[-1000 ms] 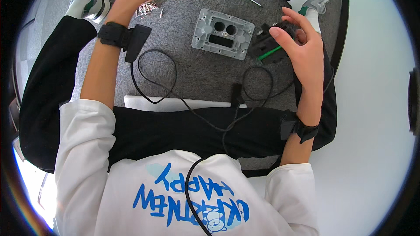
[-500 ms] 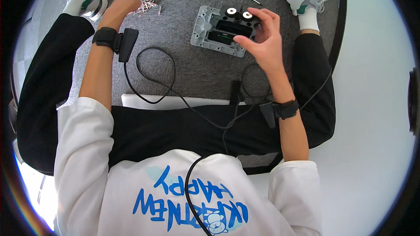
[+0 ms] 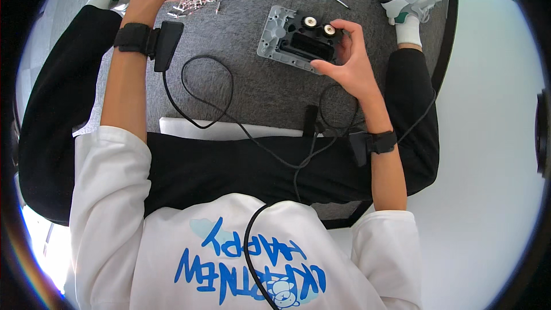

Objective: The person picks up a component and places it into a metal housing, then empties a bag of screws into their hand and places them into the housing, and finally puts a green-rimmed component into the housing.

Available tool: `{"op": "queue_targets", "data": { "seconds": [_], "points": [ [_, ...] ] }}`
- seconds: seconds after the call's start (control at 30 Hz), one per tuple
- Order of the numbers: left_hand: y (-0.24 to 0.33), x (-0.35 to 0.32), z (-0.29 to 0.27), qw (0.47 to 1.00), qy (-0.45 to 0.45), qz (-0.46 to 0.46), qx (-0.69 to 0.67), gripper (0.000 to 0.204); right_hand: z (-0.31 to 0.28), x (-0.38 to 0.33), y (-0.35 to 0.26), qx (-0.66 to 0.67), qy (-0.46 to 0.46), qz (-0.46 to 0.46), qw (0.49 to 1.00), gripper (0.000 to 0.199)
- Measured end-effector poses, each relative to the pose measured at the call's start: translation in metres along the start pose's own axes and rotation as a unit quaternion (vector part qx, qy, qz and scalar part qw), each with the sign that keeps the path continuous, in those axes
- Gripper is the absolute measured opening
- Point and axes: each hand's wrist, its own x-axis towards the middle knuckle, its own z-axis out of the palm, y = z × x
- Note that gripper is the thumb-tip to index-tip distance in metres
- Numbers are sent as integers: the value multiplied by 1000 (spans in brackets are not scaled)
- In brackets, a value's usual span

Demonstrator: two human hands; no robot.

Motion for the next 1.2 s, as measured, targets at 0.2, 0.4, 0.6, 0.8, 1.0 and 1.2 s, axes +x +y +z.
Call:
{"op": "queue_targets", "data": {
  "seconds": [0.2, 0.4, 0.6, 0.8, 1.0, 1.2],
  "points": [
    [119, -21, -39, 993, -20, 117, -18, 45, -19, -2, -11, -196, 9, 4, 981, 78],
    [219, -60, -81, 957, -159, 206, -127, 68, 3, -3, -18, -180, 3, -1, 984, 81],
    [222, -51, -65, 945, -196, 180, -189, 65, 8, 0, -10, -196, 12, -33, 980, 81],
    [227, -43, -44, 936, -159, 171, -265, 50, 11, 1, -4, -232, 13, -59, 971, 81],
    [223, -35, -16, 966, -55, 201, -155, 52, 16, 0, -17, -481, 23, -152, 863, 81],
    [226, -39, -17, 974, -68, 153, -153, 44, 13, 1, -9, -450, 21, -137, 882, 78]
  ]
}}
